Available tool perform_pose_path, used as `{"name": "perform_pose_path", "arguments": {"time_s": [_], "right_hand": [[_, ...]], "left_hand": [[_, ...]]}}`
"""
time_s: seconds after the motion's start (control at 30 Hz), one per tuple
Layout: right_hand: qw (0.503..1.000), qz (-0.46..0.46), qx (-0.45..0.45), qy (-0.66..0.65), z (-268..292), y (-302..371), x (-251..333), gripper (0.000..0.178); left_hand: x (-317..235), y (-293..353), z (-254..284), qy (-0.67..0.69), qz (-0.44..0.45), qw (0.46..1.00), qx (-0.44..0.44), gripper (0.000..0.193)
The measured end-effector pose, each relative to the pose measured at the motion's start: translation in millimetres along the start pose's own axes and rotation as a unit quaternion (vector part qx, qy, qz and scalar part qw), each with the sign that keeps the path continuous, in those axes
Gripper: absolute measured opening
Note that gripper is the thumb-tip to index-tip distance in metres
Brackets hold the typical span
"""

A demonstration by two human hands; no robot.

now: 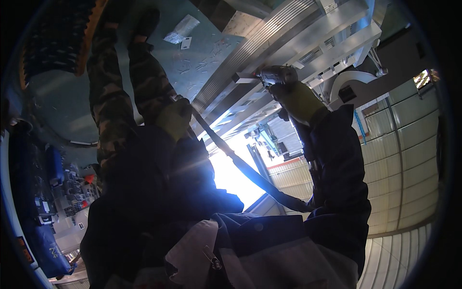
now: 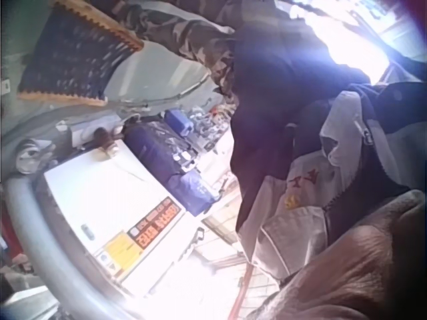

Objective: The person positions and welds metal bars onto a large metal frame using a handheld welding tool. They repeatedly align the bars, weld the joints, and reposition the frame to continue the assembly.

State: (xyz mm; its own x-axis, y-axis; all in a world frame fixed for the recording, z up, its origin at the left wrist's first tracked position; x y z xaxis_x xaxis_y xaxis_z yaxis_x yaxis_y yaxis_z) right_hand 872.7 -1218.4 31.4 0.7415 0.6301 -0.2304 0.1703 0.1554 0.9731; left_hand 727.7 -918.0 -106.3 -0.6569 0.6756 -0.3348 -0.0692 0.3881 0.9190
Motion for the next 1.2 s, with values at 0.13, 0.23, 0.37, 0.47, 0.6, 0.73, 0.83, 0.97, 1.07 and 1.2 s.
{"name": "perform_pose_path", "arguments": {"time_s": [0.13, 0.23, 0.37, 0.47, 0.6, 0.73, 0.83, 0.97, 1.07, 1.2], "right_hand": [[1.0, -0.006, -0.004, 0.015, 0.4, -2.0, -1.0, 0.049], [1.0, -0.016, 0.003, 0.001, -0.2, 0.4, 5.1, 0.049], [1.0, -0.023, -0.009, -0.005, -1.5, 0.9, 10.2, 0.047], [1.0, -0.018, -0.01, -0.017, -2.0, 0.2, 8.3, 0.044], [0.999, -0.016, -0.025, -0.019, -2.1, 3.3, 10.1, 0.04], [0.998, -0.044, -0.019, -0.029, 0.3, 2.4, 3.1, 0.038], [0.998, -0.041, -0.013, -0.038, -1.5, 3.2, -0.6, 0.037], [0.998, -0.05, -0.011, -0.034, 0.1, 4.3, 2.2, 0.036], [0.999, -0.046, -0.022, -0.018, 0.6, 6.0, 2.7, 0.035], [0.999, -0.048, -0.02, -0.011, 0.8, 4.7, -2.2, 0.036]], "left_hand": [[-3.7, 0.8, 3.2, 0.005, 0.058, 0.998, 0.04, 0.032], [-15.6, 5.4, 7.9, 0.021, 0.08, 0.995, 0.053, 0.032], [-46.5, 5.7, -1.3, -0.029, -0.115, 0.993, -0.004, 0.04], [-102.1, 8.6, -13.2, -0.116, -0.201, 0.971, 0.048, 0.051], [-127.3, 2.5, -50.1, -0.174, -0.236, 0.954, 0.064, 0.059], [-130.7, -1.6, -67.6, -0.215, -0.235, 0.947, -0.03, 0.066], [-125.6, -5.0, -76.4, -0.248, -0.209, 0.946, -0.018, 0.07], [-129.8, -7.8, -81.5, -0.282, -0.146, 0.948, 0.001, 0.07], [-128.1, -10.0, -86.7, -0.299, -0.135, 0.945, 0.0, 0.069], [-131.0, -11.8, -86.3, -0.322, -0.112, 0.94, 0.008, 0.068]]}}
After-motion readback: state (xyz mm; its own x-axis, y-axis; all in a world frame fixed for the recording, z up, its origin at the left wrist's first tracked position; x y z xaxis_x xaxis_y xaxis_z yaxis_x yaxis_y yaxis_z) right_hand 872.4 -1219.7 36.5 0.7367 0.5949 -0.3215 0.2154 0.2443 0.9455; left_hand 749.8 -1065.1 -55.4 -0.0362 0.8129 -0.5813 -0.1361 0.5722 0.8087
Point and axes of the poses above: each hand's wrist, its own y-axis away from the middle knuckle, its own z-axis out of the back of the hand, x = y × z, the point moved 6 cm from there along -y, towards the middle knuckle, and after that the axes turned 11 degrees about z, right-handed, at the moved point
